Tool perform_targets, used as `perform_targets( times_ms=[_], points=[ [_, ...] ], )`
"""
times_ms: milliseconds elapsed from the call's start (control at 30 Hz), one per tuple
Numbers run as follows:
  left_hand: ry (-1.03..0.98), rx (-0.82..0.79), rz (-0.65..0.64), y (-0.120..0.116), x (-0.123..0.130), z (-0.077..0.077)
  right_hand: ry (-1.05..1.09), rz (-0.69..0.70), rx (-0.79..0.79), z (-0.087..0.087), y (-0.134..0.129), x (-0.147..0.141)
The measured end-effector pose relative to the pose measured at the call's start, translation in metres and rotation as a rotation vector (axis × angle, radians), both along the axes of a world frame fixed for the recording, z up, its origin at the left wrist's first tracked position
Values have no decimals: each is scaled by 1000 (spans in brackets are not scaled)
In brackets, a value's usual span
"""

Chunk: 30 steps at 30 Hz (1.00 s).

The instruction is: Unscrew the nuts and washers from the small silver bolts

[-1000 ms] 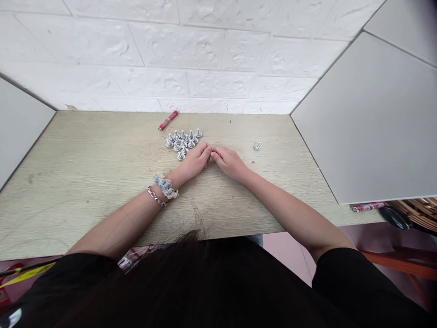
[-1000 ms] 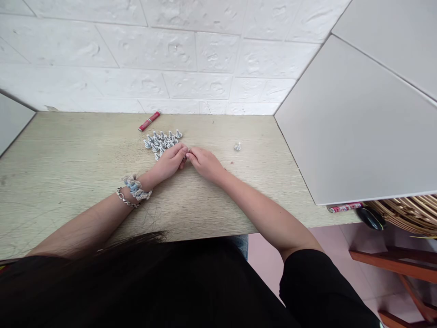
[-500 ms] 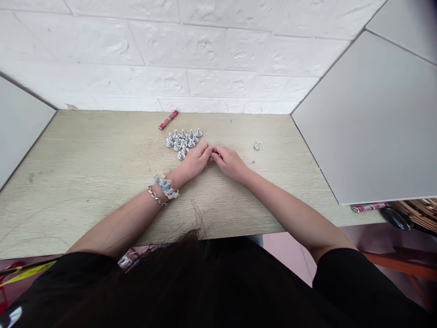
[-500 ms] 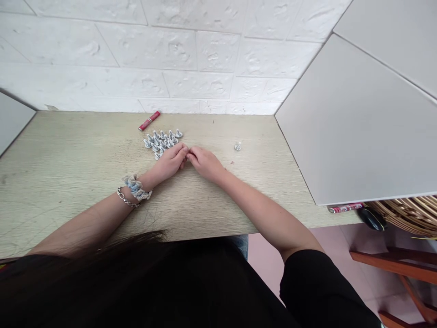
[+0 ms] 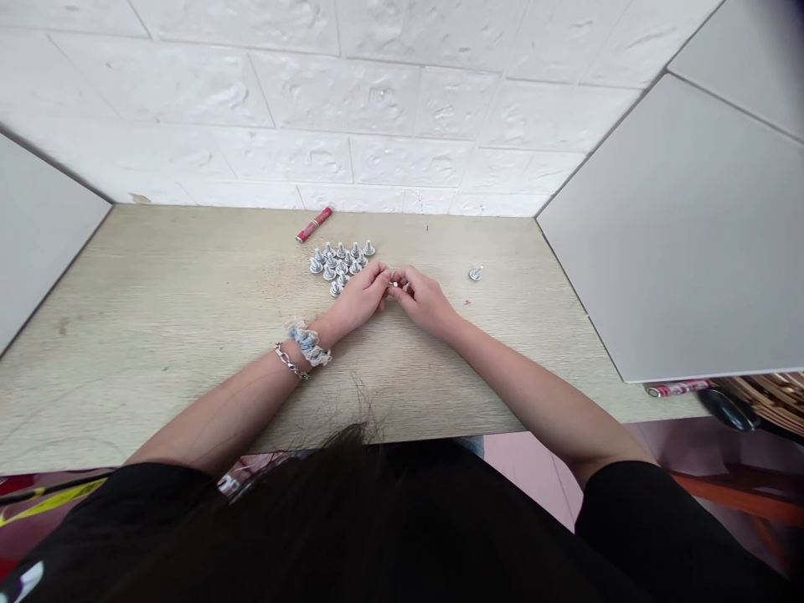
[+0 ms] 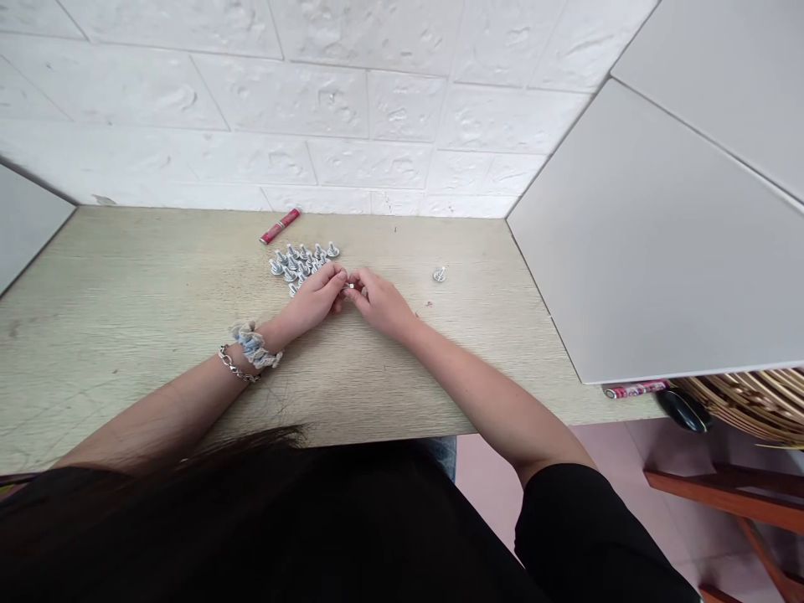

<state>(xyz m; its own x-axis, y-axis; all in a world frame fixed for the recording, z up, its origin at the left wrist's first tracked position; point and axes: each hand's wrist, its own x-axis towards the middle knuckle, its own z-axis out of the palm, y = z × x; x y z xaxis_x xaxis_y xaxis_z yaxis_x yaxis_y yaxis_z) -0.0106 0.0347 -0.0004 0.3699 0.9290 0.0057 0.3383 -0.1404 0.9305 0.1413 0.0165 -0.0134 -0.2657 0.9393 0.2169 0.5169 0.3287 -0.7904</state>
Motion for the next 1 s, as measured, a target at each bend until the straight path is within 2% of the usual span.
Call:
perform_targets(
  times_ms=[367, 633, 800, 1000],
  points=[
    [-39, 0, -21, 1, 0, -1, 50, -40, -28, 5, -2, -1],
    [-83, 14, -89, -1, 0, 0, 5, 32, 4, 5, 2, -1],
    [-109, -12, -66, 0, 1, -1, -11, 20, -24, 5, 1, 0],
    [-104, -59, -6, 0, 2, -2, 86, -2, -91, 6, -3, -2]
  ],
)
